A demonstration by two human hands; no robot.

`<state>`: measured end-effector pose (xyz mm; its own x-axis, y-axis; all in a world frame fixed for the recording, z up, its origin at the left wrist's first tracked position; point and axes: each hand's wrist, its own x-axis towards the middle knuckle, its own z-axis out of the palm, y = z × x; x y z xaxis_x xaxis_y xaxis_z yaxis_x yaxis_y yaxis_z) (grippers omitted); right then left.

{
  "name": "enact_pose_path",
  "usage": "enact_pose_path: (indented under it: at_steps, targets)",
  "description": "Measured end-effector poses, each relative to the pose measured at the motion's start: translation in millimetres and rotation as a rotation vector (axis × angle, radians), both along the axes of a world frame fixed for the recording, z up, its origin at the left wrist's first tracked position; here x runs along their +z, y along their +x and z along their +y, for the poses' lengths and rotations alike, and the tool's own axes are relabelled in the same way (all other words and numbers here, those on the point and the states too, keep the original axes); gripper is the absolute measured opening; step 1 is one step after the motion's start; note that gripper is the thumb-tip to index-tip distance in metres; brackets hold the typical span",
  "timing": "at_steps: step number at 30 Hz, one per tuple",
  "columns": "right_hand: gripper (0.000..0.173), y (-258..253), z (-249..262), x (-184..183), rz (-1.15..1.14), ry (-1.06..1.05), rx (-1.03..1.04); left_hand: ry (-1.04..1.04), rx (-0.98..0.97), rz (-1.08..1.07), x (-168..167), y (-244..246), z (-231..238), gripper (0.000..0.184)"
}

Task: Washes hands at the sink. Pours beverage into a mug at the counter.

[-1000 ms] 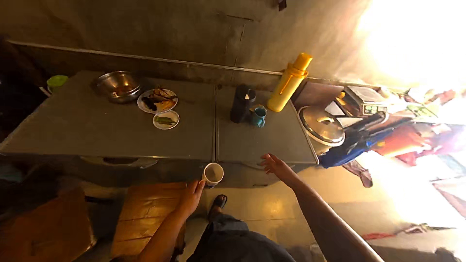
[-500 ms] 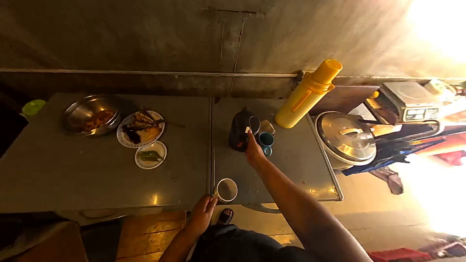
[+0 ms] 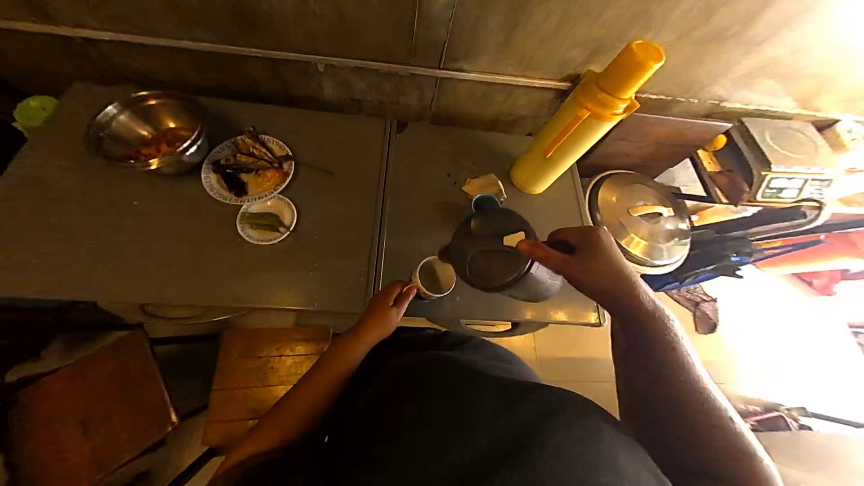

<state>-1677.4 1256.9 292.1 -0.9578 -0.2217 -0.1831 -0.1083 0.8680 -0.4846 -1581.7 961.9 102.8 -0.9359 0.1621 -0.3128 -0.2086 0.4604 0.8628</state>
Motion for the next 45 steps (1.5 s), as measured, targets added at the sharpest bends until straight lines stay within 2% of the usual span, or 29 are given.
enact_pose_path:
  at_steps: [4, 9, 18, 27, 34, 41, 45]
  targets:
    - [0.063, 32, -1, 25, -0.028, 0.422, 0.075, 0.043, -0.182, 0.034, 5, -11, 28, 0.047]
    - [0.067, 41, 12, 26, -0.083, 0.623, 0.143, 0.059, -0.348, 0.065, 8, -16, 63, 0.044]
    - [0.066, 46, 17, 17, -0.122, 0.727, 0.18, 0.058, -0.422, 0.044, -5, -13, 93, 0.045]
    - [0.066, 46, 6, 21, -0.076, 0.793, 0.238, 0.048, -0.426, 0.027, -20, -13, 92, 0.046]
    - [0.069, 45, -4, 21, -0.055, 0.831, 0.27, 0.081, -0.401, 0.015, -19, -9, 89, 0.048]
    - [0.065, 45, -8, 19, 0.001, 0.732, 0.303, 0.095, -0.355, 0.026, -19, -7, 83, 0.047]
    - [0.068, 42, -10, 18, -0.035, 0.765, 0.287, 0.081, -0.343, -0.009, -19, -8, 79, 0.047]
